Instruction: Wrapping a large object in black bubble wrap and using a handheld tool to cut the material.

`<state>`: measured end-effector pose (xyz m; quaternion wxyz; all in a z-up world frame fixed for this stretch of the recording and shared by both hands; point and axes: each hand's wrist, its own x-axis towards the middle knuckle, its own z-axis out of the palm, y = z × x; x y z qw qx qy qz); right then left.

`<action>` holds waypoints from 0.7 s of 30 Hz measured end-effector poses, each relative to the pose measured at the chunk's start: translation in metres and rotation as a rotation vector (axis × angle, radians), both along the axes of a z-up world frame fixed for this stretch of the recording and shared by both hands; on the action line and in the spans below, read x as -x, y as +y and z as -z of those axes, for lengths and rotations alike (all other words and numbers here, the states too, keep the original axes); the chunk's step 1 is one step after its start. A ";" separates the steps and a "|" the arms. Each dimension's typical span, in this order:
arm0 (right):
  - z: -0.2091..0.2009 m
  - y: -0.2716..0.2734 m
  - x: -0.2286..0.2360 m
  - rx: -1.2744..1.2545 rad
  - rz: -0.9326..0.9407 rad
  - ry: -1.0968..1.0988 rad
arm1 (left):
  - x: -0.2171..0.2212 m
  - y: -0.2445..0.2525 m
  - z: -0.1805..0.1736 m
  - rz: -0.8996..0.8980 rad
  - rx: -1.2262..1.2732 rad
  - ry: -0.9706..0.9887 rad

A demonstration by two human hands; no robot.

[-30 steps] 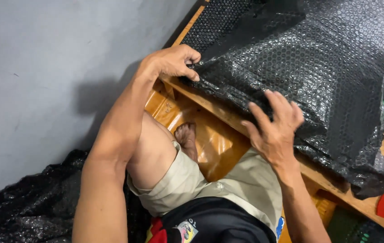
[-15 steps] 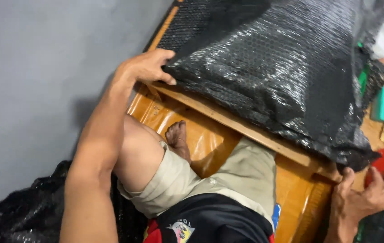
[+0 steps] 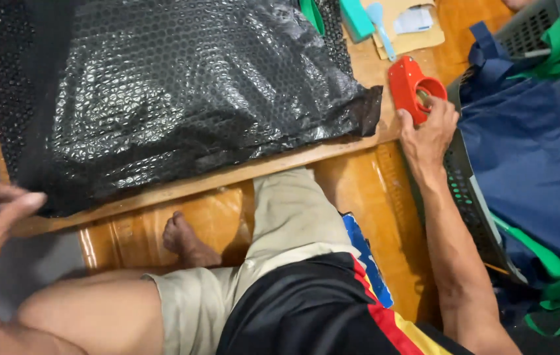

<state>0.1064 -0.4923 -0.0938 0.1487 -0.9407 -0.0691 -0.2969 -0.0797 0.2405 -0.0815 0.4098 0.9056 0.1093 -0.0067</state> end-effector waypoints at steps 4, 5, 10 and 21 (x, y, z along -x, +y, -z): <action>-0.003 -0.004 -0.020 0.101 -0.028 -0.013 | -0.032 -0.060 -0.050 -0.167 -0.168 0.512; 0.001 -0.009 -0.029 0.128 0.004 0.084 | -0.034 -0.057 -0.049 -0.182 -0.316 0.588; 0.027 -0.033 -0.056 0.228 0.182 0.334 | -0.053 -0.146 -0.126 -0.089 -0.581 0.571; -0.066 0.071 0.122 -1.331 -0.240 0.563 | -0.057 -0.348 -0.085 0.218 0.783 0.089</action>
